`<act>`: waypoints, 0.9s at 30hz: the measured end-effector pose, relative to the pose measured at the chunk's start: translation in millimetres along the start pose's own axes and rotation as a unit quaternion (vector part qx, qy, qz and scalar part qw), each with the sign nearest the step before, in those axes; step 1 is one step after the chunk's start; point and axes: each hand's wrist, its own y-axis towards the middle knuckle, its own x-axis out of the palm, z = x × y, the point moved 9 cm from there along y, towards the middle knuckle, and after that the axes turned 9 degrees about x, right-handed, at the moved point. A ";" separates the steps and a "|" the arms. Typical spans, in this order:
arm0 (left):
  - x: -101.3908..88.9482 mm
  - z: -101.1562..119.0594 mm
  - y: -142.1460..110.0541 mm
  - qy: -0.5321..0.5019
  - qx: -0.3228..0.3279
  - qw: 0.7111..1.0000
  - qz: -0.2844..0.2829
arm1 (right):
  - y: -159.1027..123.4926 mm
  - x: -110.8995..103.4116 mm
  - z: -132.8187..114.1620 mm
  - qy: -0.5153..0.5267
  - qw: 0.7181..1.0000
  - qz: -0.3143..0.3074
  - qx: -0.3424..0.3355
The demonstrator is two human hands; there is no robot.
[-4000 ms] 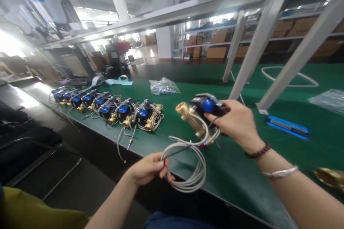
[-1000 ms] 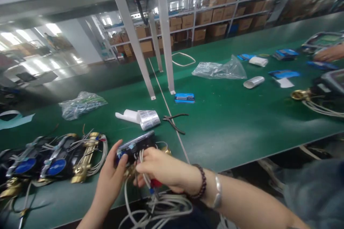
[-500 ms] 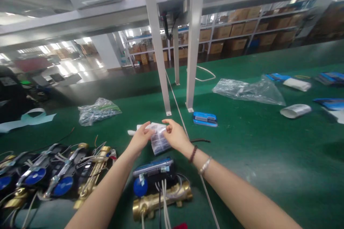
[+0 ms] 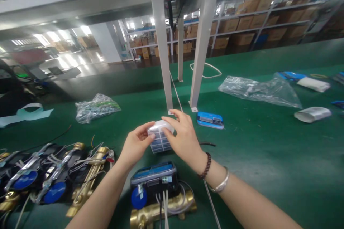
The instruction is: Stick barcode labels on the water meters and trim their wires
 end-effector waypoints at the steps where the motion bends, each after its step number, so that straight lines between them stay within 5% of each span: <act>1: 0.3 0.1 -0.1 0.005 0.006 1.000 -0.001 | -0.2 3.7 -2.6 -0.016 1.000 -0.009 -0.015; 7: 2.0 1.8 -0.5 0.031 0.045 0.998 0.000 | -0.1 28.8 12.9 0.020 0.993 -0.093 0.068; 19: 6.6 5.4 2.6 0.102 0.046 0.994 -0.007 | -7.8 23.0 -0.8 0.073 0.996 -0.044 -0.001; 24: 3.8 23.9 -3.7 0.223 0.031 0.974 -0.024 | -16.7 -17.1 -10.6 0.081 0.997 -0.004 -0.004; 27: 31.4 53.2 -28.7 0.450 0.093 0.880 -0.123 | -31.3 -60.4 -10.2 0.109 0.992 0.054 0.023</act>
